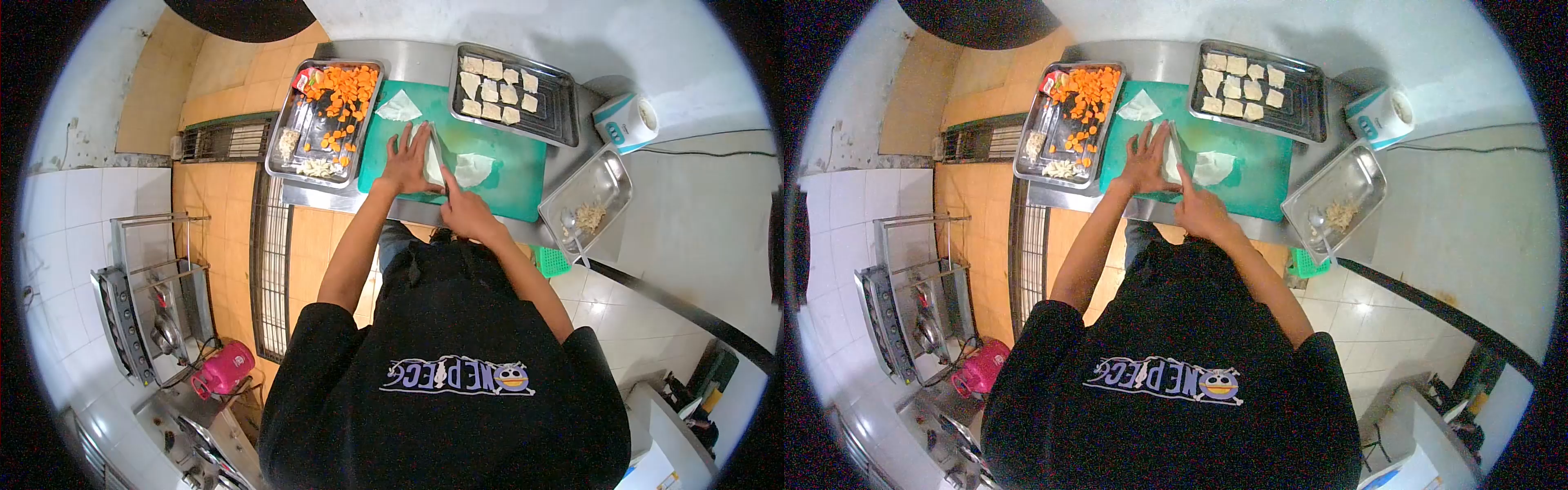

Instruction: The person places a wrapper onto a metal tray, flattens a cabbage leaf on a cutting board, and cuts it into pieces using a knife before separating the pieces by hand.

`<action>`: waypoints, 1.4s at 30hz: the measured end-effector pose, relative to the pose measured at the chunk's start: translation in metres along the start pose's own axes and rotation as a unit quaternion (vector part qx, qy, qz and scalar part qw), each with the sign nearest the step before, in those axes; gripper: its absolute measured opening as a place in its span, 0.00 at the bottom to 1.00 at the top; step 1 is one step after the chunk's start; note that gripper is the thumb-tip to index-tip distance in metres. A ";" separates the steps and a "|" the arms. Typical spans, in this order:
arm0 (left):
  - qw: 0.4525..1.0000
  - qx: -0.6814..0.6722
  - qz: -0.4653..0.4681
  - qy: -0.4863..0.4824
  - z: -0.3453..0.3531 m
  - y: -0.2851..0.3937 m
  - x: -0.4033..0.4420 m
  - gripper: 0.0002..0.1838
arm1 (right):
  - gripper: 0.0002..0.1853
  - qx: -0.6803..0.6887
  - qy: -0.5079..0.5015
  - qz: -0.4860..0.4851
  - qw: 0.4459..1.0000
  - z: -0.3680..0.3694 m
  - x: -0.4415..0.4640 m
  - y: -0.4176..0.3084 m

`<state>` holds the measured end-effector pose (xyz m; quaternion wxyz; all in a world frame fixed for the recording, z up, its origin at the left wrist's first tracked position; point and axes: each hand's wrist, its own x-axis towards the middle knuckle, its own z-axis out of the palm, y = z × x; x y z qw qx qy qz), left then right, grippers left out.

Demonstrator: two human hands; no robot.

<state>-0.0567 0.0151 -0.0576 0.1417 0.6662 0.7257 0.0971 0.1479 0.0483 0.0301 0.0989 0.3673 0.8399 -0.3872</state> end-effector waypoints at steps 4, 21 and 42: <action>1.000 -0.007 0.001 -0.024 -0.009 0.000 -0.002 0.83 | 0.47 0.016 0.012 -0.009 1.000 -0.003 0.000 0.001; 0.997 -0.039 -0.061 -0.039 -0.072 0.018 0.042 0.19 | 0.47 -0.027 -0.014 0.006 1.000 0.006 0.003 0.002; 0.957 -0.030 -0.020 -0.287 -0.039 -0.020 0.091 0.28 | 0.46 -0.017 -0.039 0.020 0.999 -0.006 -0.016 -0.014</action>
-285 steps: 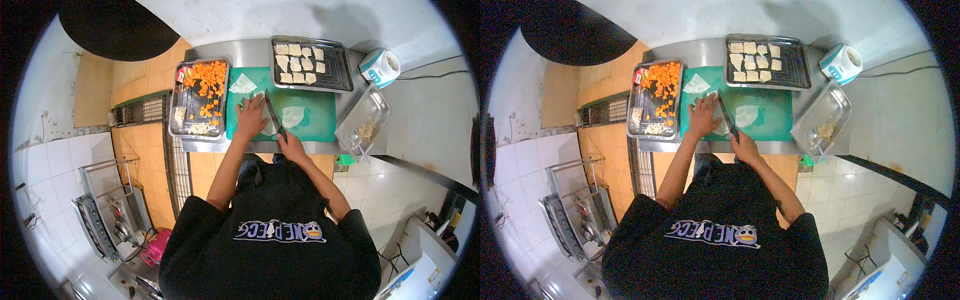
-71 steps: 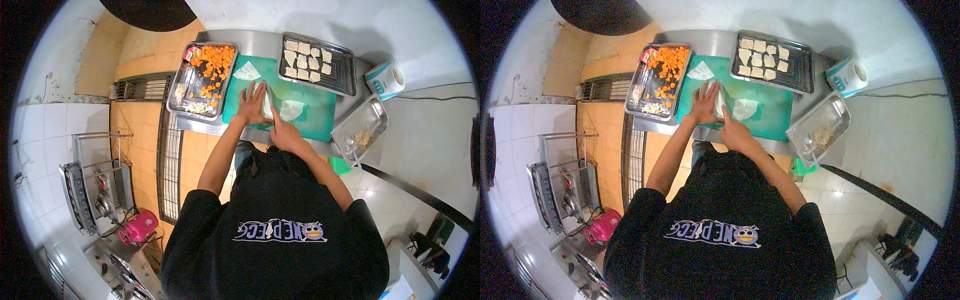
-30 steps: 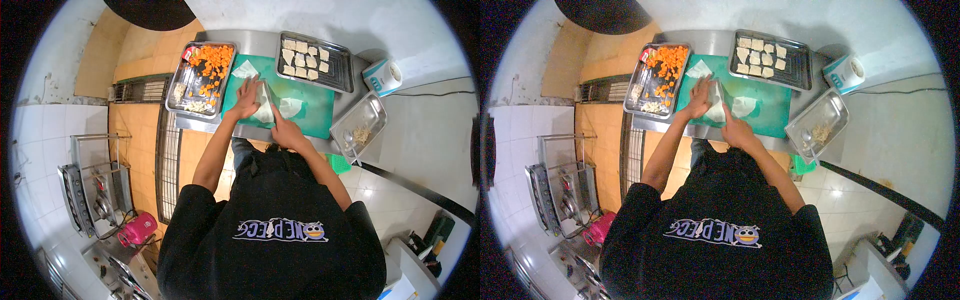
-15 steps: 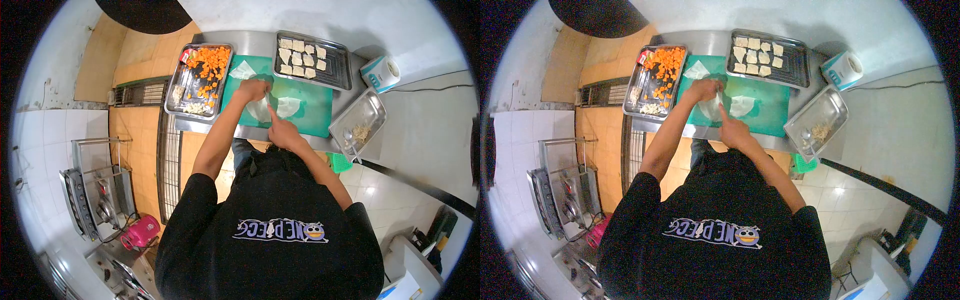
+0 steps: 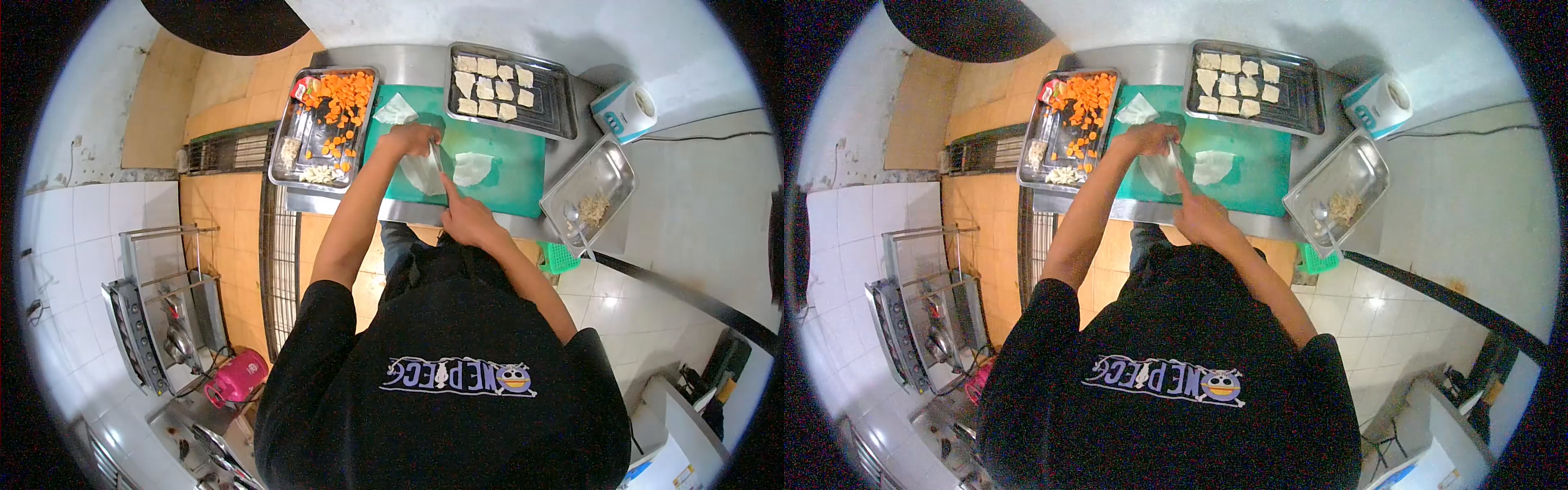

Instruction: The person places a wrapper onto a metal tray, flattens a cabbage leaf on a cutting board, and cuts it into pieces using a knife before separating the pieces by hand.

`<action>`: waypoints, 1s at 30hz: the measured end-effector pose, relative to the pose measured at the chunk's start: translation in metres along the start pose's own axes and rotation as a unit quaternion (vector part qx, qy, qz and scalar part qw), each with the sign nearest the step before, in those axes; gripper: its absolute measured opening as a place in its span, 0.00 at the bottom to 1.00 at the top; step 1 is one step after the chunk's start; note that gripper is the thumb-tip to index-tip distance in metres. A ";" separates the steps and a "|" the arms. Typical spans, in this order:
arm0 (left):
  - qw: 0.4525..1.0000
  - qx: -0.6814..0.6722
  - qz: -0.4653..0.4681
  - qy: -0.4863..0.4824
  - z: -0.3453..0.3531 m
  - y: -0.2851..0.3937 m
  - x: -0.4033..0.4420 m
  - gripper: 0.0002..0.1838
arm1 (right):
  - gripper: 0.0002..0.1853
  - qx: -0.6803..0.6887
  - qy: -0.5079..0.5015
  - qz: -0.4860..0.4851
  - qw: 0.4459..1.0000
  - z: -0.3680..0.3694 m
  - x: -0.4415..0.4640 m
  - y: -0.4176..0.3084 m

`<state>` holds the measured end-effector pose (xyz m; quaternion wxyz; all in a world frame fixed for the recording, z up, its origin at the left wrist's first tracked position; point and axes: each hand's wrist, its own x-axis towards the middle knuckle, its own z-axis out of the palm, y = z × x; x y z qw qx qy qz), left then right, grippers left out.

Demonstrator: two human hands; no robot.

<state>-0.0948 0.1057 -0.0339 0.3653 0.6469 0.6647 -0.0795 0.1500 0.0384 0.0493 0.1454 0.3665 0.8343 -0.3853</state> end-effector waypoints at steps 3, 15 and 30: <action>1.000 0.005 0.002 -0.010 0.001 0.002 -0.001 0.28 | 0.47 0.000 -0.015 0.016 1.000 0.005 0.000 0.002; 0.999 -0.045 0.018 -0.002 0.009 -0.016 0.013 0.27 | 0.43 -0.011 -0.045 0.006 0.999 -0.025 -0.010 -0.009; 1.000 0.010 0.001 0.015 -0.007 0.011 -0.014 0.27 | 0.42 0.000 -0.067 0.010 0.998 -0.030 -0.022 -0.010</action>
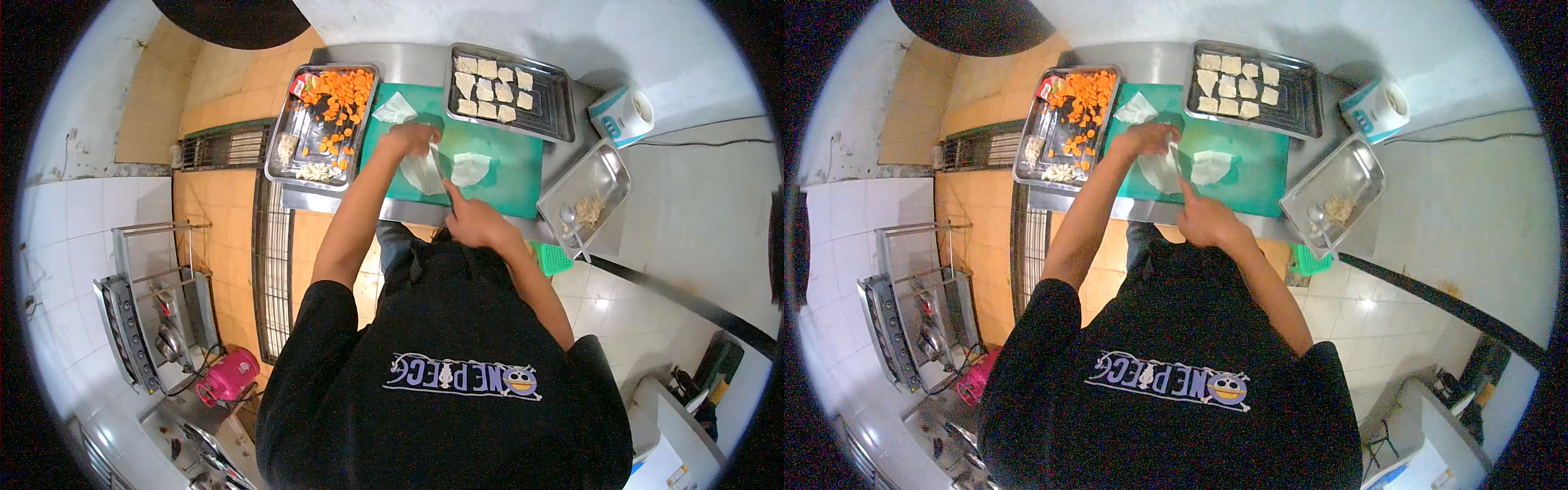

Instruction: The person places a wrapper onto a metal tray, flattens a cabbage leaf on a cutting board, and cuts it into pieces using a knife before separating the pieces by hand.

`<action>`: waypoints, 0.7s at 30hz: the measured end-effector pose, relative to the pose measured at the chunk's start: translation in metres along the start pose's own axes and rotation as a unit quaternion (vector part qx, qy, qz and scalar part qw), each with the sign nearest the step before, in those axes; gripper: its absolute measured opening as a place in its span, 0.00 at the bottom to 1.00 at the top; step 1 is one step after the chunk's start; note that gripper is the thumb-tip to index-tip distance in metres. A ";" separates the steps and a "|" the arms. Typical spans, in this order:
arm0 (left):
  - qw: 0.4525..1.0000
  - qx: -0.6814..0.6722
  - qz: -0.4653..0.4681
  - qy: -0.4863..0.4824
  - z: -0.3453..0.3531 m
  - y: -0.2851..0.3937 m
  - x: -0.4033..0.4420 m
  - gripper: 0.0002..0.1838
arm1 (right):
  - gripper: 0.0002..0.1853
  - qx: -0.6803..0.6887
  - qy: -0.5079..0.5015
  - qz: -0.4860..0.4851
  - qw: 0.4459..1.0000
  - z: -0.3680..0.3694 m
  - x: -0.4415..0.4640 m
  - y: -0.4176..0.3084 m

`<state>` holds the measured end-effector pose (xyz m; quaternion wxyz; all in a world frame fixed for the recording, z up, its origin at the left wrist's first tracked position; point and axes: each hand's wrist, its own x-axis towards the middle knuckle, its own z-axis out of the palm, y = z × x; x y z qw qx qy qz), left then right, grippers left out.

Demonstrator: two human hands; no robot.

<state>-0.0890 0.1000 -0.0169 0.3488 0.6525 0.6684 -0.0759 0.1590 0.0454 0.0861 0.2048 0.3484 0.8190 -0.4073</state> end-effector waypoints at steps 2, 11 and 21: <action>1.000 0.019 -0.005 -0.008 0.003 0.000 0.004 0.27 | 0.42 0.002 -0.008 0.004 1.000 0.001 0.000 0.000; 1.000 -0.014 0.008 0.014 0.019 -0.013 0.014 0.30 | 0.42 -0.054 0.008 0.012 0.998 0.020 0.005 0.005; 0.998 -0.035 0.031 0.043 0.016 -0.011 0.001 0.25 | 0.43 -0.016 0.013 0.011 1.000 0.014 0.000 -0.006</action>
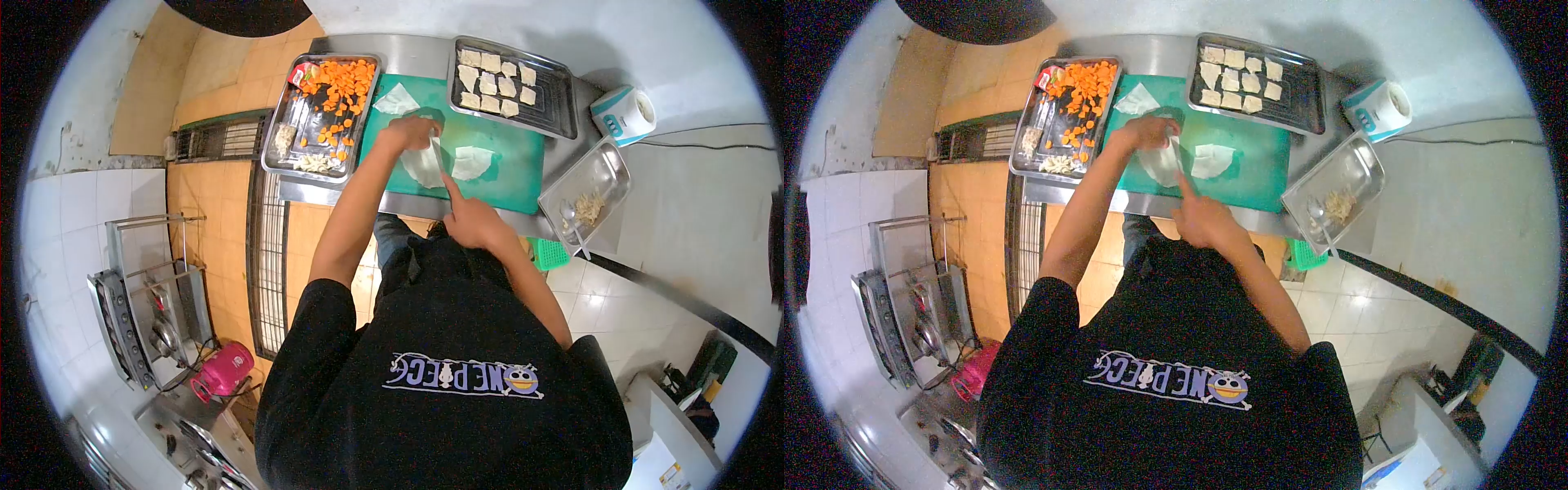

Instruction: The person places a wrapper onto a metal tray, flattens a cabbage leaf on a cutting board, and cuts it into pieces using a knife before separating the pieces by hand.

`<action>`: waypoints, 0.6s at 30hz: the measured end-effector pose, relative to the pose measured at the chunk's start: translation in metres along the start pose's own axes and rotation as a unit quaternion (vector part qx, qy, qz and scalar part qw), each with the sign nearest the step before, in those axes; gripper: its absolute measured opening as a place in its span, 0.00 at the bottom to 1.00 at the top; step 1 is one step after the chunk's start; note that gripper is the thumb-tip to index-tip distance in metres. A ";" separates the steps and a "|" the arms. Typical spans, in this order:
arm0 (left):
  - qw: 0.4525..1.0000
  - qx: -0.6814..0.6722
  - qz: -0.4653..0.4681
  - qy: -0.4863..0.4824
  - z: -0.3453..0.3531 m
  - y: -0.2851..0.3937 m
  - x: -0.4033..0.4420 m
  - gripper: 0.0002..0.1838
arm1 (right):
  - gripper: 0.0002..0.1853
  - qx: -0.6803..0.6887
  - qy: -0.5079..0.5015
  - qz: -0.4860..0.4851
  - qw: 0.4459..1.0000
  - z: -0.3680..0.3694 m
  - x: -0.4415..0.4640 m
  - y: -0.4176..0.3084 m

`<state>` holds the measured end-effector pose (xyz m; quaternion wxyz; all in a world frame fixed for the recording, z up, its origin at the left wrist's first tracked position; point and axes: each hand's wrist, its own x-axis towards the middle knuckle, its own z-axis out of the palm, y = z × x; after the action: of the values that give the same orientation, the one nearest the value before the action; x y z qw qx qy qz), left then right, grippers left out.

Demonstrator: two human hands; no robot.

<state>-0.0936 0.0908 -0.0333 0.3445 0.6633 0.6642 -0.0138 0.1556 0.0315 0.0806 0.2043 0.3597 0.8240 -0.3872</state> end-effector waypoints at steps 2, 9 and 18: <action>1.000 0.009 -0.010 -0.003 -0.004 0.007 -0.006 0.25 | 0.43 0.004 -0.007 0.002 1.000 0.001 -0.006 0.000; 1.000 0.004 -0.012 -0.002 -0.001 0.007 -0.006 0.23 | 0.43 -0.019 0.018 0.005 1.000 0.013 -0.008 0.002; 0.998 0.031 -0.054 0.009 0.005 0.021 -0.021 0.29 | 0.44 -0.038 0.054 -0.009 0.998 0.023 -0.002 0.006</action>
<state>-0.0752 0.0726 -0.0173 0.3165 0.6372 0.7011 -0.0474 0.1628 0.0151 0.0642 0.1694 0.3644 0.8512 -0.3376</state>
